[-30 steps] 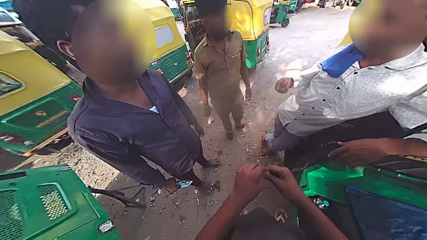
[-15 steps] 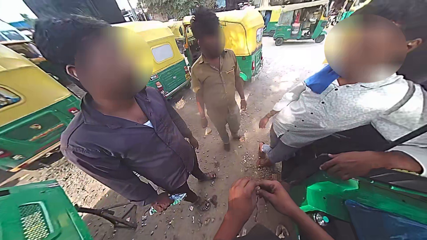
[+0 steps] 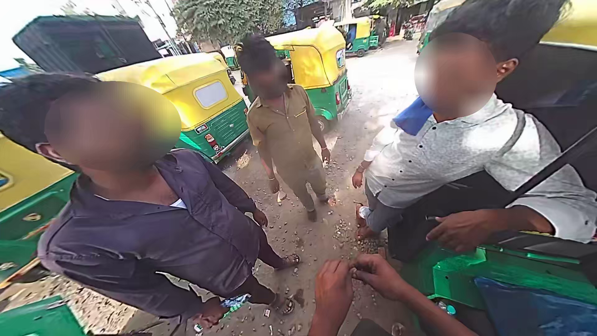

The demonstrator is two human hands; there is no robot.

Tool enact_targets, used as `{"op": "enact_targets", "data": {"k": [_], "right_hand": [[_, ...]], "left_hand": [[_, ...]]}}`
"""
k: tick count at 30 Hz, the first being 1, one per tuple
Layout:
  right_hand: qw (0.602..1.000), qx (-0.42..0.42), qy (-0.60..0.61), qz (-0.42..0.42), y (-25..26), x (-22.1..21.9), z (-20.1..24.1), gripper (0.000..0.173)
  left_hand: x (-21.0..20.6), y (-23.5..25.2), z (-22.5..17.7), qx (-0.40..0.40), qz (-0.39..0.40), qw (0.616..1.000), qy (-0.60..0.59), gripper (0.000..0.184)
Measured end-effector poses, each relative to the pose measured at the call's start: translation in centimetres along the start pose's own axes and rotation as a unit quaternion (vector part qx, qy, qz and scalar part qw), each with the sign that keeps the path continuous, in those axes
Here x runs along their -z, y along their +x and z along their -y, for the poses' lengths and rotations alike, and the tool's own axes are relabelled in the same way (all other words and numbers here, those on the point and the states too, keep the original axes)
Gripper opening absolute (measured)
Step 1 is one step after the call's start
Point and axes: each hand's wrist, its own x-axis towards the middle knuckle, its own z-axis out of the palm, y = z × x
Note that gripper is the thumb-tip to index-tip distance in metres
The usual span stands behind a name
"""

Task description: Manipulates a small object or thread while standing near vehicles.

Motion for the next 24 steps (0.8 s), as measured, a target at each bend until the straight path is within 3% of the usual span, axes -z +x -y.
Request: {"op": "enact_targets", "data": {"k": [6, 10, 16, 24], "right_hand": [[0.998, 0.011, -0.04, -0.052, -0.1, 1.7, -0.6, 0.005], [0.995, -0.023, -0.072, -0.058, -0.2, 2.3, -1.0, 0.017], [1.0, -0.004, 0.006, 0.023, -1.1, 3.0, -1.3, 0.017], [0.998, -0.056, 0.002, -0.04, -1.0, 2.4, -1.5, 0.015]], "left_hand": [[-1.4, 0.9, -1.3, 0.001, 0.013, 1.0, 0.024, 0.02], [-2.2, 1.2, -1.7, 0.007, 0.028, 0.999, 0.027, 0.02], [-3.0, 1.2, -1.7, 0.008, 0.018, 1.0, 0.01, 0.024], [-2.9, 1.3, -2.1, 0.011, 0.026, 1.0, 0.013, 0.025]]}}
